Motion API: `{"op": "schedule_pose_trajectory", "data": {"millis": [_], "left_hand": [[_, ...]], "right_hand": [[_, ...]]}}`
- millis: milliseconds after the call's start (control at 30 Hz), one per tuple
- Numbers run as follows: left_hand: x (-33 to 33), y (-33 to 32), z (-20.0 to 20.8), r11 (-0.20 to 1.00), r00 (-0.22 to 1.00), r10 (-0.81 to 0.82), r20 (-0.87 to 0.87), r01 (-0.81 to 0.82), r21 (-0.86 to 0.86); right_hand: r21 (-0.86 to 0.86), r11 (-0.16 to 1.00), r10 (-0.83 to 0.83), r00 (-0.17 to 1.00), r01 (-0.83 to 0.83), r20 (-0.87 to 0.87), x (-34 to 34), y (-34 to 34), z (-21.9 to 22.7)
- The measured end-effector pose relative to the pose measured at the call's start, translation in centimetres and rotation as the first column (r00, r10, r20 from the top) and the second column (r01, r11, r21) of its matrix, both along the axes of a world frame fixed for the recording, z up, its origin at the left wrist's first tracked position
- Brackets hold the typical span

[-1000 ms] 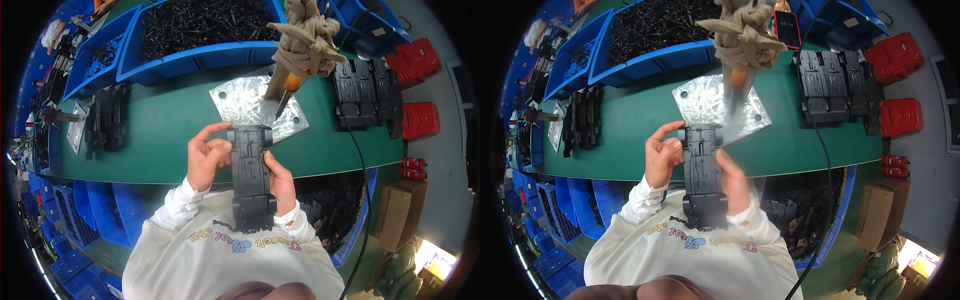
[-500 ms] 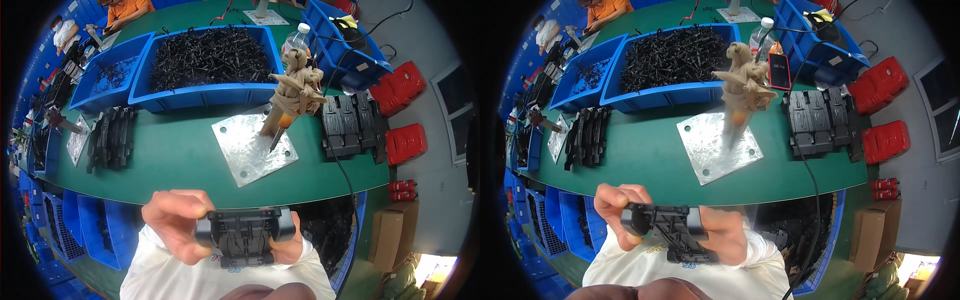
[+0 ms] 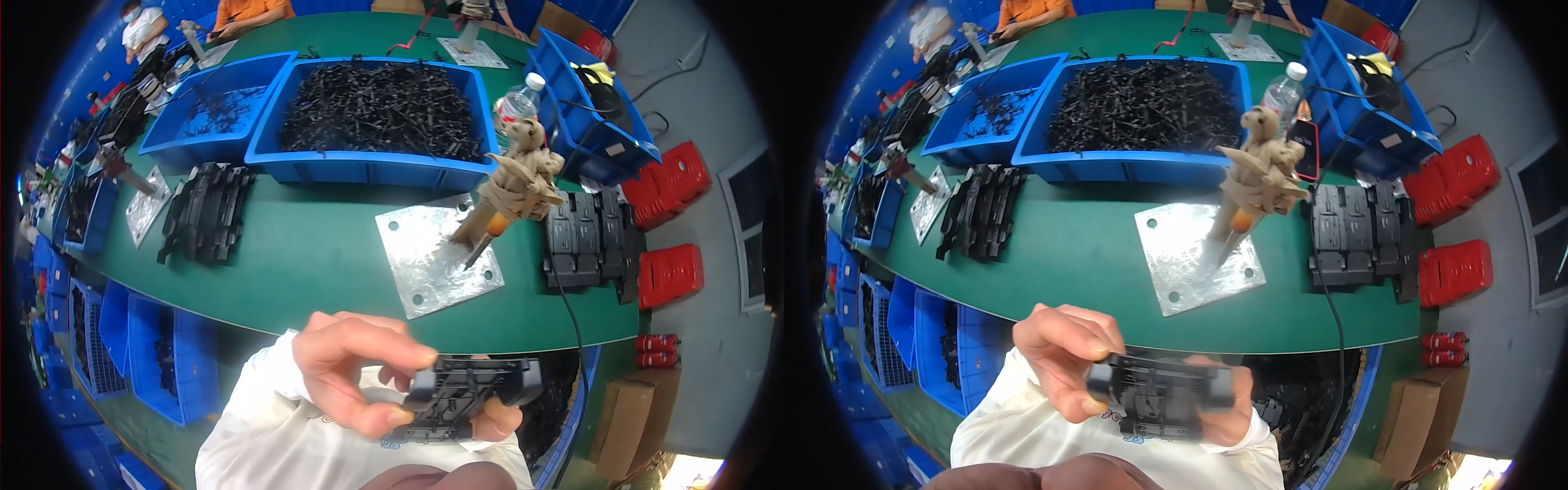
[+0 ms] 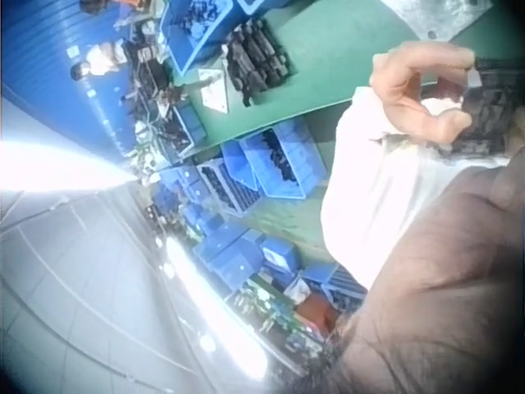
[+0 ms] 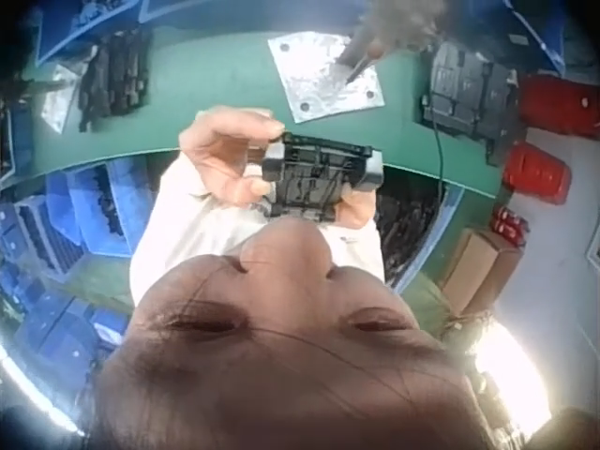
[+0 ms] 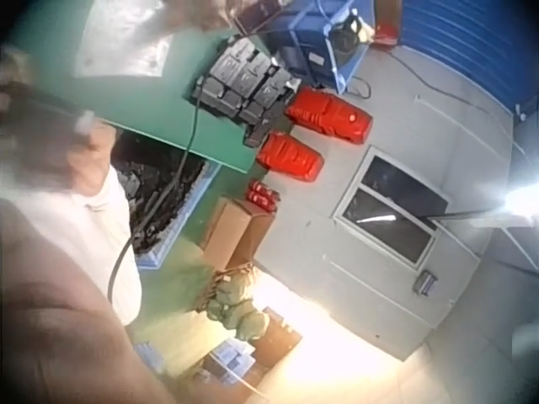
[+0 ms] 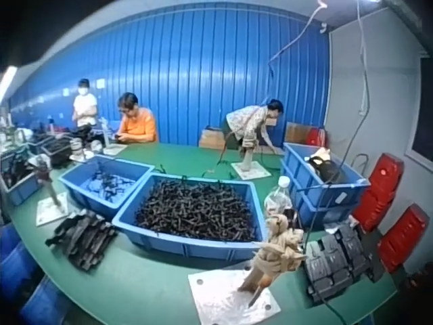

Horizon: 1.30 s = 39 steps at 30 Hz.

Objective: Assembling components of a toy vehicle chassis using an electric screwdriver at a factory workbench.

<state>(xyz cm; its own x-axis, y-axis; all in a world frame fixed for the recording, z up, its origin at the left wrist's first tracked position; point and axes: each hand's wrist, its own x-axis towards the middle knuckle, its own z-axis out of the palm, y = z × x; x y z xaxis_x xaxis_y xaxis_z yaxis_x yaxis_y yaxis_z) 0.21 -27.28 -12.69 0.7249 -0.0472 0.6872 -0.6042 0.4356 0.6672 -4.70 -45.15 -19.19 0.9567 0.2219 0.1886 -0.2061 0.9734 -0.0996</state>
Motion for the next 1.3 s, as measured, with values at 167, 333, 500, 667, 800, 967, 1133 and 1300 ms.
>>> {"op": "schedule_pose_trajectory", "data": {"millis": [167,333,500,667,800,967,1133,1300], "left_hand": [[0.0,0.0,-0.2,0.999,1.000,-0.029,-0.006,0.029,0.035],[-0.6,1.1,-1.9,0.993,0.976,0.114,-0.187,-0.107,0.045],[0.5,1.5,-2.6,0.999,0.855,0.039,-0.517,-0.022,0.039],[0.0,1.6,-3.1,0.985,0.902,0.167,-0.398,-0.166,0.038],[-1.0,1.1,-2.5,0.931,0.913,0.359,-0.195,-0.366,-0.001],[0.2,1.0,-1.9,0.995,0.996,0.093,0.004,-0.092,-0.045],[-0.3,0.7,-1.6,0.993,0.985,0.105,-0.140,-0.113,-0.045],[0.4,2.1,-2.9,0.992,0.924,0.079,-0.374,-0.037,0.119]], "right_hand": [[-0.006,0.999,0.033,0.986,-0.034,-0.166,-0.7,-1.4,0.2],[-0.474,0.862,0.120,0.981,-0.178,-0.150,2.0,-1.6,1.9],[-0.515,0.807,0.155,0.945,-0.289,-0.288,3.9,-0.7,0.8],[-0.396,0.874,0.257,0.959,-0.284,-0.119,4.7,0.4,2.6],[-0.608,0.721,0.307,0.940,-0.332,-0.150,4.1,-0.3,4.9],[-0.649,0.638,0.399,0.899,-0.415,-0.183,2.0,-3.2,2.2],[-0.360,0.892,0.203,0.953,-0.275,-0.225,1.9,-1.2,3.1],[-0.474,0.858,0.087,0.965,-0.198,-0.246,2.5,-1.1,-1.0]]}}
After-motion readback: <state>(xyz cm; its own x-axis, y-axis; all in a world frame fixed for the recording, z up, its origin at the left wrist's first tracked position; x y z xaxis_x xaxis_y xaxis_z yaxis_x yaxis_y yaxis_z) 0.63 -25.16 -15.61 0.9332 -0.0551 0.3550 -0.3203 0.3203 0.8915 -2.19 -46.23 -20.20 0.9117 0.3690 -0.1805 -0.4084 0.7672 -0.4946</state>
